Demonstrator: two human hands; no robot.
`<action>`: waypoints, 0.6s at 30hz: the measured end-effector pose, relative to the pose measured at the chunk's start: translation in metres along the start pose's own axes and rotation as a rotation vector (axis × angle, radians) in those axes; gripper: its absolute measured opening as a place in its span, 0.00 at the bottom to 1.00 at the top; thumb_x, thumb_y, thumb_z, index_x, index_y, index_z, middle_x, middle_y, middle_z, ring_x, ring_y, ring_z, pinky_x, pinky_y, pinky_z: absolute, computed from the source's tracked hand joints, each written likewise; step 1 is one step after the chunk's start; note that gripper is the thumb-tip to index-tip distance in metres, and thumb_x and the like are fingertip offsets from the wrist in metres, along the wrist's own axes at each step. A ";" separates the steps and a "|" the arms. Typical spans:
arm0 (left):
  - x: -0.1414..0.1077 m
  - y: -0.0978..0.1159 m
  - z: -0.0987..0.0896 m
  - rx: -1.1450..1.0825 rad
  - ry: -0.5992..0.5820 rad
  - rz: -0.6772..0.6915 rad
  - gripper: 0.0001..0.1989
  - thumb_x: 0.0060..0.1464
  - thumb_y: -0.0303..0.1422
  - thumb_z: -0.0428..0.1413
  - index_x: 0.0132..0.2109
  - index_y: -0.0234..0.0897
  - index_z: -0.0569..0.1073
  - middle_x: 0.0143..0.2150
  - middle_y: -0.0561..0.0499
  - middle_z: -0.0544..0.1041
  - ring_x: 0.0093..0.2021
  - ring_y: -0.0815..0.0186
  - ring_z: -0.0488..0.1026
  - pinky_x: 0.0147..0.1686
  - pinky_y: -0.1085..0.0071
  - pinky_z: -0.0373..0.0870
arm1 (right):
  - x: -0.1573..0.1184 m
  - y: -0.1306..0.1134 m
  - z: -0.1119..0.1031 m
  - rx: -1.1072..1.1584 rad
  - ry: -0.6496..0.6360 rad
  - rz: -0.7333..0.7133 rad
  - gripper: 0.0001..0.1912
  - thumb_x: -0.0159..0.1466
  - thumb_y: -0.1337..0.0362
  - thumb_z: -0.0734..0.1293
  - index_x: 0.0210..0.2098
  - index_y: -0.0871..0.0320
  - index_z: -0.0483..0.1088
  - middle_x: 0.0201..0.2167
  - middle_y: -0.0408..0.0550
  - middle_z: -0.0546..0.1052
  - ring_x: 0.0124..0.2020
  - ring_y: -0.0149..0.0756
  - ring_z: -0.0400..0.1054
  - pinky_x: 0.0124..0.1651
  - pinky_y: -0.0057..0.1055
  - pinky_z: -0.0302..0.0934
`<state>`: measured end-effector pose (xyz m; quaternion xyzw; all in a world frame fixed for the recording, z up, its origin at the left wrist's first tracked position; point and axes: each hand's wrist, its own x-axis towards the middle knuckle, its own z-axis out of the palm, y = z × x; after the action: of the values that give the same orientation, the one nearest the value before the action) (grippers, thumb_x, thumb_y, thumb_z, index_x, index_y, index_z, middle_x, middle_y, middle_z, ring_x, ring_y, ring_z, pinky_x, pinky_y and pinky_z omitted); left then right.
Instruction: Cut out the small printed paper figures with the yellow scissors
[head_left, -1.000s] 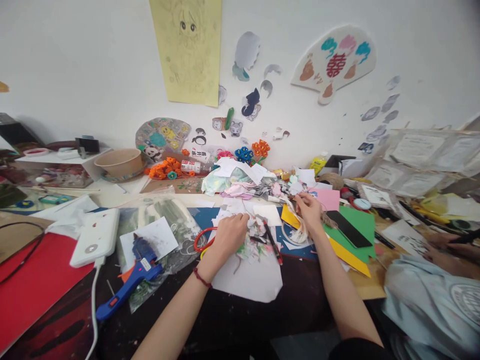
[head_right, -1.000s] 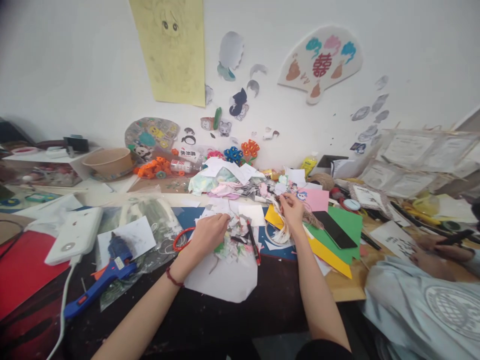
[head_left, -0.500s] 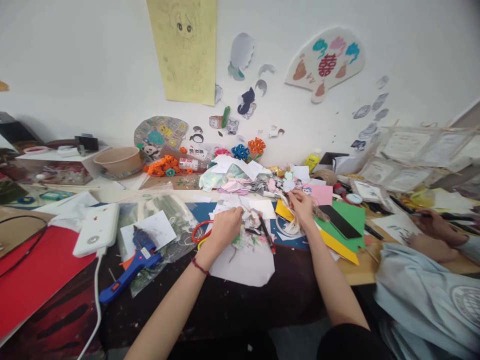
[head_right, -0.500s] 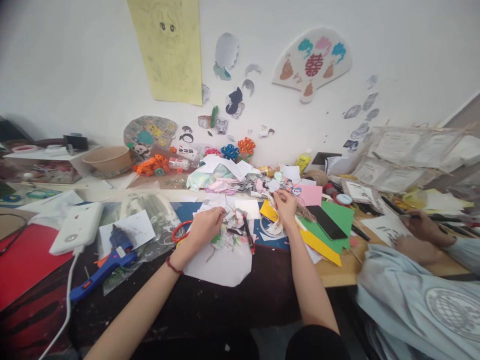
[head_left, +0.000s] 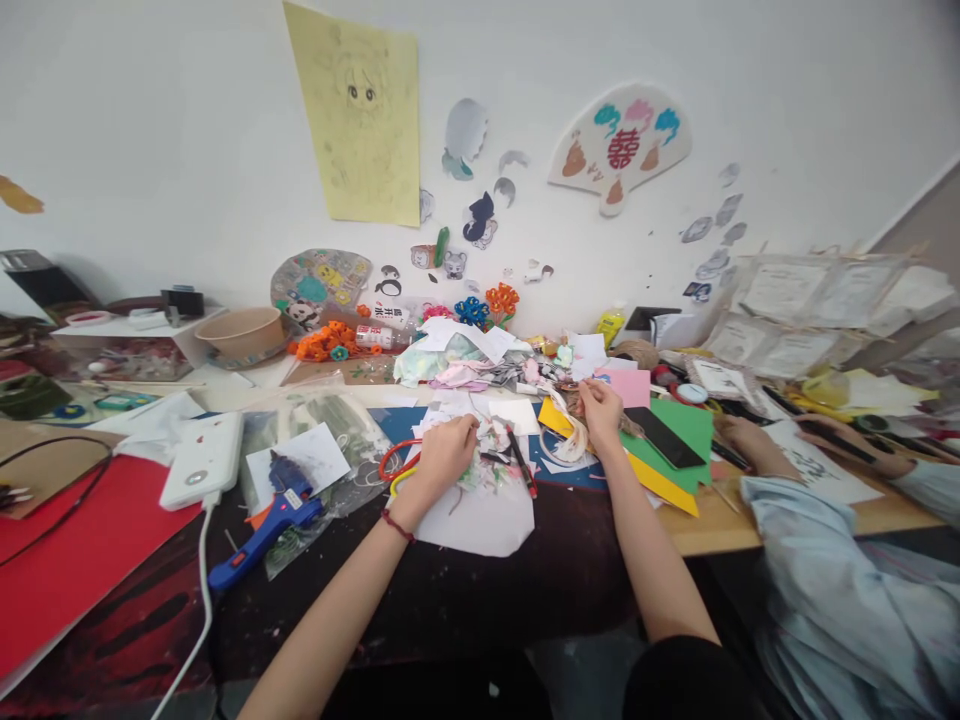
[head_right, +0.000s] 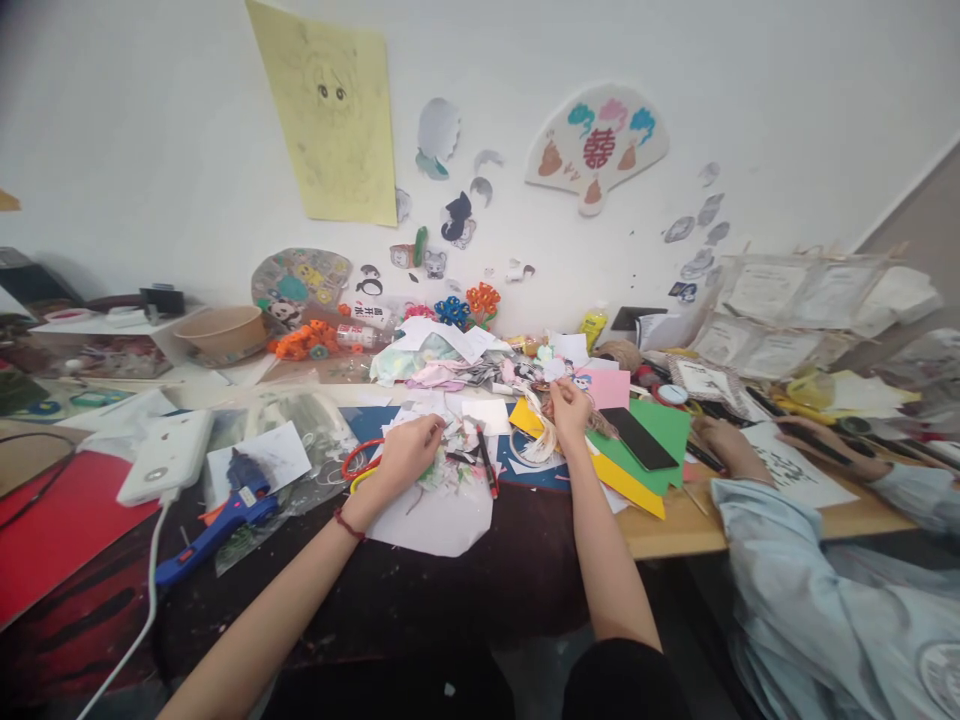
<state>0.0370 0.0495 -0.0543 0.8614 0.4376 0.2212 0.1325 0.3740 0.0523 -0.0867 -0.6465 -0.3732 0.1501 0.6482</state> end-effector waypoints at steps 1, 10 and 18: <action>0.000 0.001 0.000 0.000 -0.001 0.000 0.17 0.65 0.38 0.56 0.57 0.36 0.72 0.56 0.43 0.75 0.51 0.59 0.75 0.50 0.56 0.76 | 0.001 0.000 -0.002 0.003 0.026 0.003 0.19 0.69 0.57 0.67 0.56 0.59 0.69 0.54 0.53 0.74 0.50 0.42 0.73 0.50 0.45 0.72; 0.002 0.006 -0.010 0.025 -0.009 -0.014 0.17 0.65 0.38 0.56 0.57 0.36 0.72 0.56 0.43 0.75 0.51 0.59 0.75 0.50 0.55 0.76 | 0.003 0.004 -0.010 0.018 0.238 0.021 0.19 0.69 0.57 0.67 0.56 0.59 0.69 0.54 0.53 0.74 0.50 0.42 0.73 0.51 0.45 0.71; 0.005 0.009 -0.025 0.031 -0.058 -0.019 0.17 0.65 0.38 0.56 0.57 0.36 0.72 0.56 0.43 0.75 0.51 0.59 0.76 0.49 0.55 0.76 | 0.001 0.003 -0.013 -0.012 0.293 0.069 0.19 0.69 0.57 0.67 0.56 0.59 0.69 0.54 0.53 0.74 0.50 0.42 0.73 0.51 0.45 0.71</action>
<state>0.0336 0.0497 -0.0278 0.8651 0.4453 0.1879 0.1340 0.3843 0.0439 -0.0878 -0.6779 -0.2530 0.0739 0.6863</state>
